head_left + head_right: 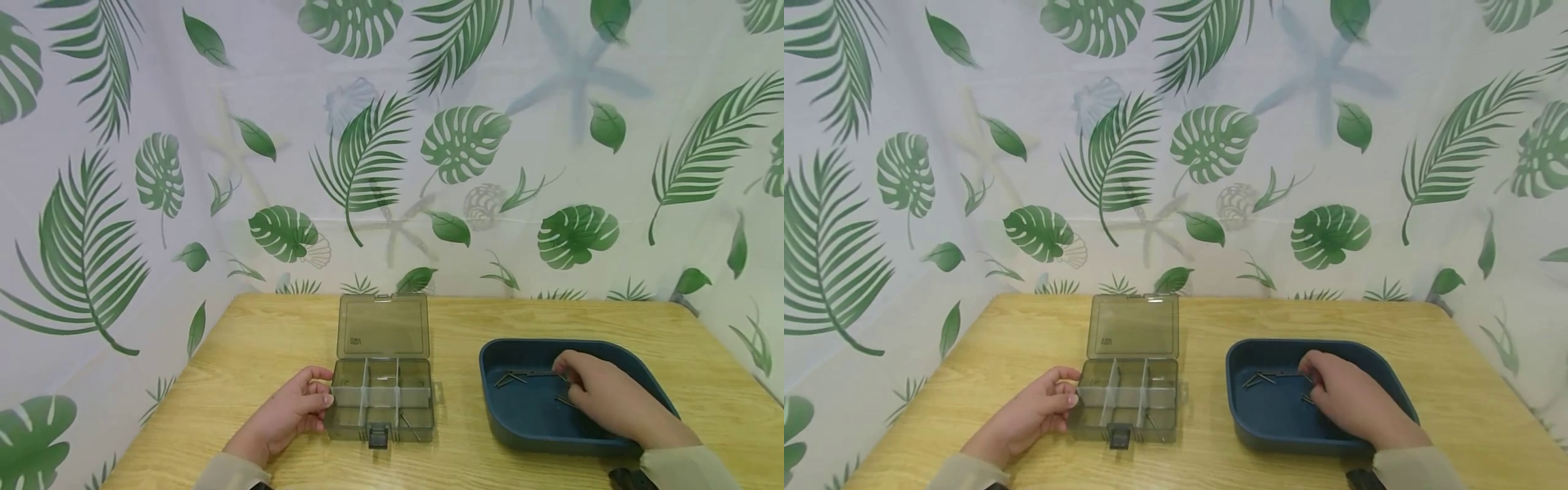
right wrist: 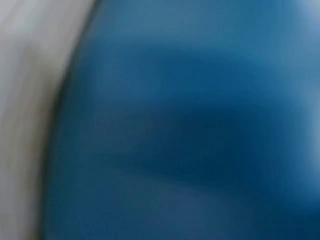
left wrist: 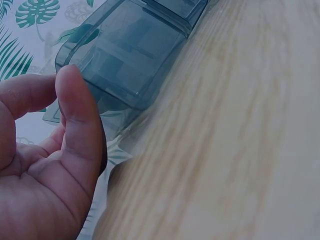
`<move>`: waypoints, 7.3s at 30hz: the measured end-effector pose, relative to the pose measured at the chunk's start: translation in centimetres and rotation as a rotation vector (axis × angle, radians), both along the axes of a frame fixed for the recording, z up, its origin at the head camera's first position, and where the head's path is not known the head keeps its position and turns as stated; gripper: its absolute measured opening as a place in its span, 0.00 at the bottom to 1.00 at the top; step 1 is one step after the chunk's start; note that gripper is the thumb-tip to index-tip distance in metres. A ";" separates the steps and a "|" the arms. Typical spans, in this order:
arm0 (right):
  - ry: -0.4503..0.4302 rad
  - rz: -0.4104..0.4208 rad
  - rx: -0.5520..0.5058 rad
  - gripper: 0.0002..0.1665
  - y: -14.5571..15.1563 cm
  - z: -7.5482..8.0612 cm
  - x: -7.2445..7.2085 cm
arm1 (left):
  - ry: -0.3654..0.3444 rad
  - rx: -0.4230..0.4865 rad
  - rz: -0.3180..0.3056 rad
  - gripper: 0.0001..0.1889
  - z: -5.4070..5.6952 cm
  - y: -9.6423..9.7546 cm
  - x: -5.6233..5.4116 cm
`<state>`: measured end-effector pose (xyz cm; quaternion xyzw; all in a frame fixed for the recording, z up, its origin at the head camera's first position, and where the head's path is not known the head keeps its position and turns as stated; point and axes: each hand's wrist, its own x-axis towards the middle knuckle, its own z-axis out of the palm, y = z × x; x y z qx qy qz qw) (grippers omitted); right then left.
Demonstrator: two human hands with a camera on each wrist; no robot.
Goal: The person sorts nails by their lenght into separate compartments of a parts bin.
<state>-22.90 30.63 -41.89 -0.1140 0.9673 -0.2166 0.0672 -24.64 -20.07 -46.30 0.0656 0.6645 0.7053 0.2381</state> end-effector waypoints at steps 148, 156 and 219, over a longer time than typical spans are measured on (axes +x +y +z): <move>-0.166 0.005 0.011 0.18 0.9 -1.3 -0.2 | 0.019 -0.009 -0.009 0.26 -0.2 -0.2 -0.2; -0.173 0.010 0.019 0.18 0.8 -1.5 -0.3 | 0.017 -0.011 -0.006 0.26 -0.2 -0.2 -0.1; 0.044 0.195 -0.186 0.19 -16.7 3.3 -1.7 | 0.020 0.003 -0.013 0.27 -0.2 -0.1 -0.2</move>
